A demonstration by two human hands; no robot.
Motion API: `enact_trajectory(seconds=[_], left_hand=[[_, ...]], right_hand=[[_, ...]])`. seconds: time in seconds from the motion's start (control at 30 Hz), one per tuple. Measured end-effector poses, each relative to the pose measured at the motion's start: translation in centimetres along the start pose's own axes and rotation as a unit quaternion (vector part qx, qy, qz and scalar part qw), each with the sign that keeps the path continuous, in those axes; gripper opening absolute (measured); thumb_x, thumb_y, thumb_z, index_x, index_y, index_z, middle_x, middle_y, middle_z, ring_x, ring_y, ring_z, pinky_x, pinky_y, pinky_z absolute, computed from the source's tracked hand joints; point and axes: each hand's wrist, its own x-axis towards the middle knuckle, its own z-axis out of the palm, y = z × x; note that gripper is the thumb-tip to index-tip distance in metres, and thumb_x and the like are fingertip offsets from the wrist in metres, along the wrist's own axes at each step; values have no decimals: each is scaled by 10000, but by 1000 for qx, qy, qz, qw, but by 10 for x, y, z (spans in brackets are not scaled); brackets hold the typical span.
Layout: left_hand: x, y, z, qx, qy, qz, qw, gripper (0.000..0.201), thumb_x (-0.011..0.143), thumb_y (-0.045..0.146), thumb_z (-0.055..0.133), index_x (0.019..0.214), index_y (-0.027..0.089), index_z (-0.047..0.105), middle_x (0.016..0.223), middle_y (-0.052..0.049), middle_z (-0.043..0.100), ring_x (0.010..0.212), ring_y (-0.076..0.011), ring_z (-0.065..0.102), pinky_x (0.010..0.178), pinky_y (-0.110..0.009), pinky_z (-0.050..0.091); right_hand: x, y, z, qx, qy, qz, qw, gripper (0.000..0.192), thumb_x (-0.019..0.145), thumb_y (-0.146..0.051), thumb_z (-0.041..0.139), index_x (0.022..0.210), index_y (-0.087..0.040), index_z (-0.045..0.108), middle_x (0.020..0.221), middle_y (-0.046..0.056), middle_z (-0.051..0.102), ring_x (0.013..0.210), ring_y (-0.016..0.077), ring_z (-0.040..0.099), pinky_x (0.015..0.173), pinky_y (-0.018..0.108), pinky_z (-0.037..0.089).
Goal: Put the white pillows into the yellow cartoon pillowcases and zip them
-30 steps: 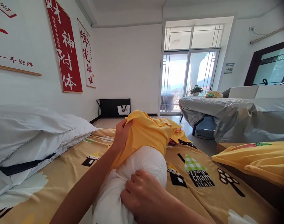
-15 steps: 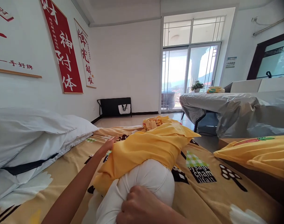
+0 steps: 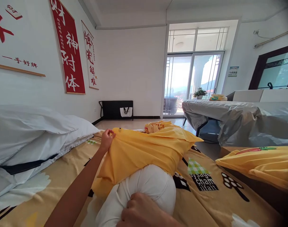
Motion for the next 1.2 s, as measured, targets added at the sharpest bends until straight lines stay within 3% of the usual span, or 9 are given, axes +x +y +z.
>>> enact_trajectory(seconds=[0.17, 0.27, 0.33, 0.43, 0.63, 0.8, 0.97, 1.07, 1.2], left_hand=[[-35, 3, -15, 92, 25, 57, 994, 53, 729, 192, 574, 733, 192, 521, 726, -1, 510, 720, -167, 505, 699, -288, 414], [-85, 32, -15, 161, -127, 198, 959, 99, 855, 285, 487, 843, 199, 533, 742, -4, 550, 676, -153, 511, 651, -270, 417], [-116, 53, -13, 235, -267, 301, 885, 102, 869, 276, 479, 915, 208, 539, 828, -21, 594, 755, -168, 551, 685, -277, 434], [-140, 69, -3, 327, -335, 314, 826, 166, 843, 212, 491, 1005, 214, 529, 987, -49, 612, 898, -199, 577, 756, -298, 461], [-127, 49, 27, 409, -340, 205, 822, 284, 770, 116, 507, 1044, 177, 549, 1042, -98, 637, 912, -239, 618, 741, -327, 482], [-125, 39, 33, 281, -229, 178, 915, 77, 715, 132, 562, 776, 175, 580, 801, -38, 623, 748, -175, 578, 667, -263, 420], [-121, 37, 21, -8, -294, 8, 956, 399, 718, 456, 608, 515, 179, 403, 488, 64, 307, 477, -76, 277, 463, -217, 208], [-116, 40, 8, -139, -282, -73, 947, 492, 661, 575, 634, 510, 180, 382, 495, 68, 293, 479, -65, 251, 448, -208, 190], [-117, 50, -8, -153, -224, -92, 958, 459, 642, 554, 644, 523, 175, 414, 494, 67, 314, 475, -62, 242, 452, -208, 190]], right_hand=[[1, -2, -7, -107, -9, -24, 994, 237, 779, -262, 695, 618, -205, 530, 476, -83, 535, 375, 79, 370, 402, 251, 184], [1, 0, -5, -123, 31, -28, 992, 240, 784, -254, 675, 624, -209, 503, 476, -91, 520, 374, 80, 380, 395, 262, 174], [3, -1, -6, -137, 79, -38, 987, 268, 789, -266, 660, 609, -208, 469, 476, -84, 505, 385, 92, 398, 394, 270, 172], [8, -7, -15, -175, 185, -57, 965, 278, 799, -216, 606, 590, -205, 424, 488, -63, 485, 430, 111, 430, 415, 274, 218], [6, -26, -18, -233, 401, 23, 886, 255, 848, -89, 448, 631, -189, 535, 582, -21, 589, 587, 117, 555, 692, 300, 407], [-6, -33, 9, -276, 532, 220, 769, 153, 849, -151, 546, 911, -216, 670, 956, 56, 707, 1075, 247, 609, 1001, 416, 331], [-11, -13, -2, -211, 464, 199, 837, 381, 927, -226, 286, 906, -147, 658, 834, 97, 706, 909, 250, 655, 892, 405, 413], [-5, 5, -20, -183, 345, 295, 872, 332, 911, -265, 384, 709, -177, 631, 589, 52, 638, 582, 175, 600, 683, 322, 408], [16, 23, -35, -132, 129, 440, 879, 286, 867, -255, 515, 629, -163, 646, 590, 96, 657, 575, 182, 617, 607, 289, 376]])
